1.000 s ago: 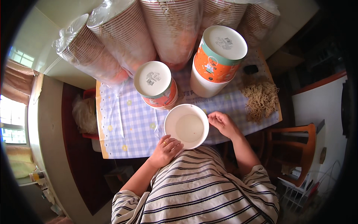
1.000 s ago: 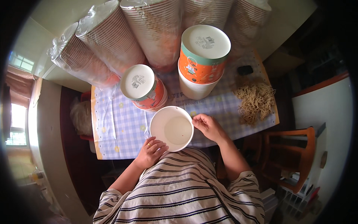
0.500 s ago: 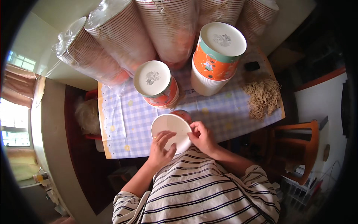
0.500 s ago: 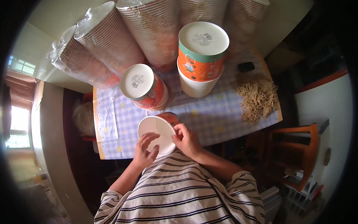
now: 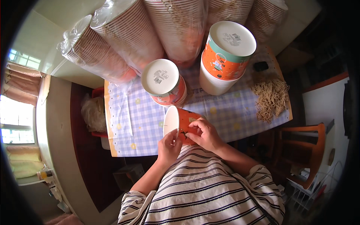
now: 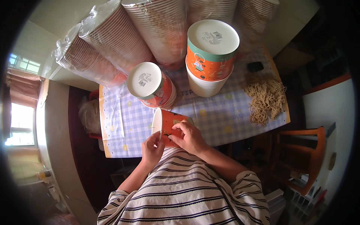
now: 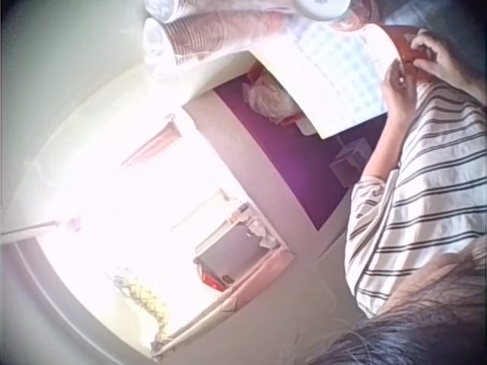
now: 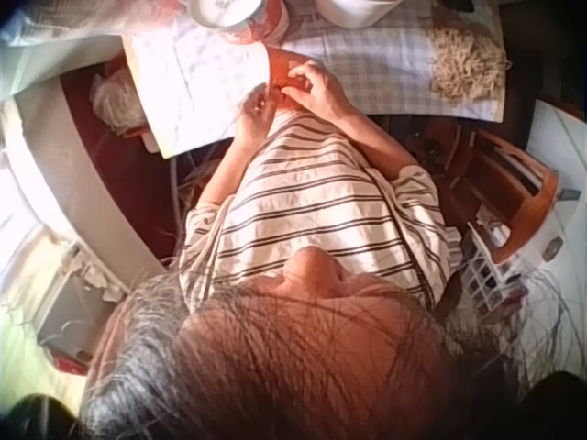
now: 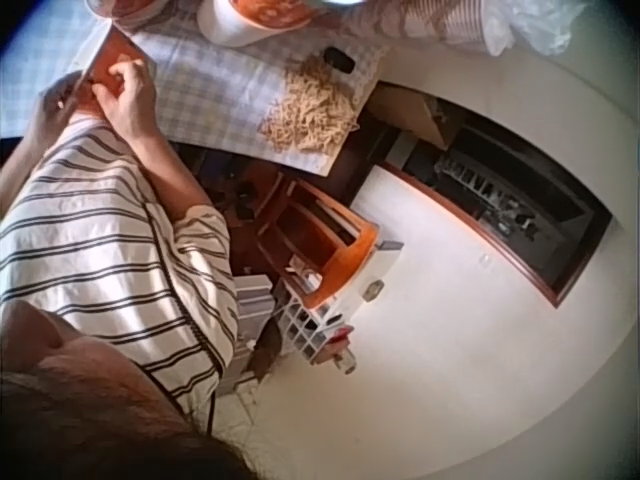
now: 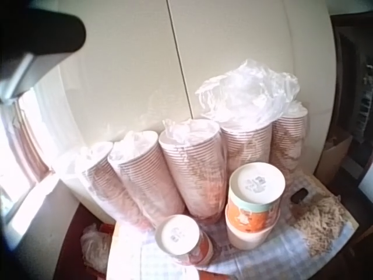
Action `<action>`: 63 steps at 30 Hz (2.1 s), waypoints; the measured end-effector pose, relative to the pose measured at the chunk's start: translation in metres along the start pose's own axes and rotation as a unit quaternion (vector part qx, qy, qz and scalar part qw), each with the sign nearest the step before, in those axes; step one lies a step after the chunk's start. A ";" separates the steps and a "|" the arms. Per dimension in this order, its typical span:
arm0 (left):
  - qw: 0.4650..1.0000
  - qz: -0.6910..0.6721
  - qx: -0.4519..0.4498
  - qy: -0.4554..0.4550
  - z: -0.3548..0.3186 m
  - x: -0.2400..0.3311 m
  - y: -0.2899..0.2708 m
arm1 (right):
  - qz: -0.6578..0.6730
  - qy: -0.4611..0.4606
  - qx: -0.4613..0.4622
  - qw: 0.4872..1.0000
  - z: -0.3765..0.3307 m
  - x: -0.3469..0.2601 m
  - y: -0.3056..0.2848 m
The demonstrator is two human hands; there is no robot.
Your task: Applying labels to paper bowls and filling them with decorative straw filler at a workspace.
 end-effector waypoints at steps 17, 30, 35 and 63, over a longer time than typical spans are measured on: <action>1.000 -0.013 -0.002 0.004 0.010 0.002 0.007 | -0.029 -0.102 -0.008 0.994 0.005 -0.017 0.009; 0.976 0.137 0.009 0.168 0.009 0.025 0.006 | -0.057 -0.118 -0.039 0.991 0.002 -0.018 0.008; 0.995 0.050 -0.022 0.085 0.008 0.014 0.005 | -0.039 -0.096 -0.028 0.994 0.002 -0.011 0.001; 0.936 -0.159 0.000 0.315 -0.014 0.127 -0.003 | -0.013 -0.054 0.139 0.989 -0.002 -0.037 -0.114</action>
Point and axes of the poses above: each hand's wrist, its own z-axis towards the middle knuckle, its own y-axis out of the palm, x = y × z, the point moved 7 cm from there along z, towards the middle knuckle, and after that the axes turned 7 degrees about -z, right-handed, at the moved point
